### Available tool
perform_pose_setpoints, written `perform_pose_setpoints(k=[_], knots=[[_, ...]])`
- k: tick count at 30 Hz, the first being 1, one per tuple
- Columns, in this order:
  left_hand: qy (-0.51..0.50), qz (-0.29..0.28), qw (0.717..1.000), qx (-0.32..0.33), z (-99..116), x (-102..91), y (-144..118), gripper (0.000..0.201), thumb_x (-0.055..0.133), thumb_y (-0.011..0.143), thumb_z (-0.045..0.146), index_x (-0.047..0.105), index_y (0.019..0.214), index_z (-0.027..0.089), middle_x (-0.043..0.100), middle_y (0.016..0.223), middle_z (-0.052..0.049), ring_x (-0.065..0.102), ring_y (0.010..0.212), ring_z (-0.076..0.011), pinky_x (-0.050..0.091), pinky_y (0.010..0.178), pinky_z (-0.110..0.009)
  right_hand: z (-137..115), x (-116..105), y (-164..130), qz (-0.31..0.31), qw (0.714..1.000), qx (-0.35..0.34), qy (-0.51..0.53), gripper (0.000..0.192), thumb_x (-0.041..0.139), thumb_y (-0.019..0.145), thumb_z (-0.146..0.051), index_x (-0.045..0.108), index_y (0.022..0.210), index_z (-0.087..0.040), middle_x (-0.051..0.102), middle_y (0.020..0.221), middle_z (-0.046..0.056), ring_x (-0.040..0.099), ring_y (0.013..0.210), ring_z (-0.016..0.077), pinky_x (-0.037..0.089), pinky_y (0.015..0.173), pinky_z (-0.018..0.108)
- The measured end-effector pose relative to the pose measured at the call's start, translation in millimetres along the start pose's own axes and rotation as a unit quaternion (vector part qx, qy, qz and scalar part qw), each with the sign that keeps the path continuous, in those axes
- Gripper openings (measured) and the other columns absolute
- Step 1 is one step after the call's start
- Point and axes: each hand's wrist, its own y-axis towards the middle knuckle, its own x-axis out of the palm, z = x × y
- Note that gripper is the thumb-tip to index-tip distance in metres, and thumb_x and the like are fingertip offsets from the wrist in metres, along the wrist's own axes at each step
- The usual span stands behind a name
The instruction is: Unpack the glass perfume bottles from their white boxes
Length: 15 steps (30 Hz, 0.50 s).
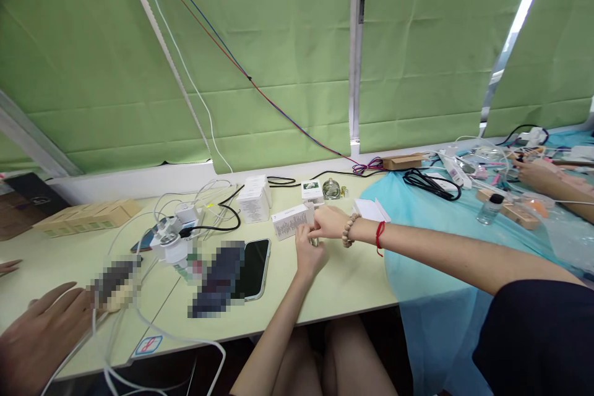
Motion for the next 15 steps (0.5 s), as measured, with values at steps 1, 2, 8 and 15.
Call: perform_pose_setpoints(k=[1,2,8,15], knots=[[0.004,-0.005,1.000,0.003,0.8,-0.1,0.1,0.032,0.046,0.055,-0.003,0.048,0.076,0.021,0.050,0.082,-0.004,0.048,0.083,-0.0201,0.041,0.072,-0.033,0.5,0.5,0.3,-0.003,1.000,-0.007,0.003,0.025,0.061,0.073,-0.024,0.064,0.050,-0.015,0.057,0.047,0.004,0.048,0.050,0.0134,0.029,0.049,0.025],[0.007,-0.010,1.000,0.005,1.8,-0.3,0.1,0.032,0.046,0.055,-0.003,0.048,0.077,0.021,0.050,0.082,-0.004,0.049,0.083,-0.0203,0.041,0.072,-0.033,1.3,0.9,0.7,-0.006,1.000,-0.023,0.014,0.019,0.061,0.071,-0.019,0.065,0.052,-0.016,0.058,0.050,0.003,0.049,0.051,0.0130,0.030,0.050,0.024],[0.043,-0.026,0.999,0.011,6.2,-0.7,-0.2,0.034,0.046,0.053,-0.004,0.048,0.077,0.021,0.051,0.082,-0.005,0.048,0.082,-0.0218,0.038,0.069,-0.034,4.4,4.2,4.1,-0.027,1.000,0.003,0.003,0.026,0.065,0.070,-0.032,0.062,0.050,-0.016,0.056,0.049,0.003,0.049,0.050,0.0142,0.030,0.048,0.025],[0.050,-0.043,0.998,0.015,3.9,1.5,-1.3,0.035,0.048,0.054,-0.003,0.048,0.079,0.021,0.052,0.085,-0.005,0.048,0.083,-0.0228,0.037,0.070,-0.034,8.0,5.5,2.5,-0.011,0.999,-0.026,0.040,0.006,0.070,0.062,-0.012,0.067,0.059,-0.016,0.061,0.058,0.002,0.051,0.055,0.0128,0.034,0.053,0.024]])
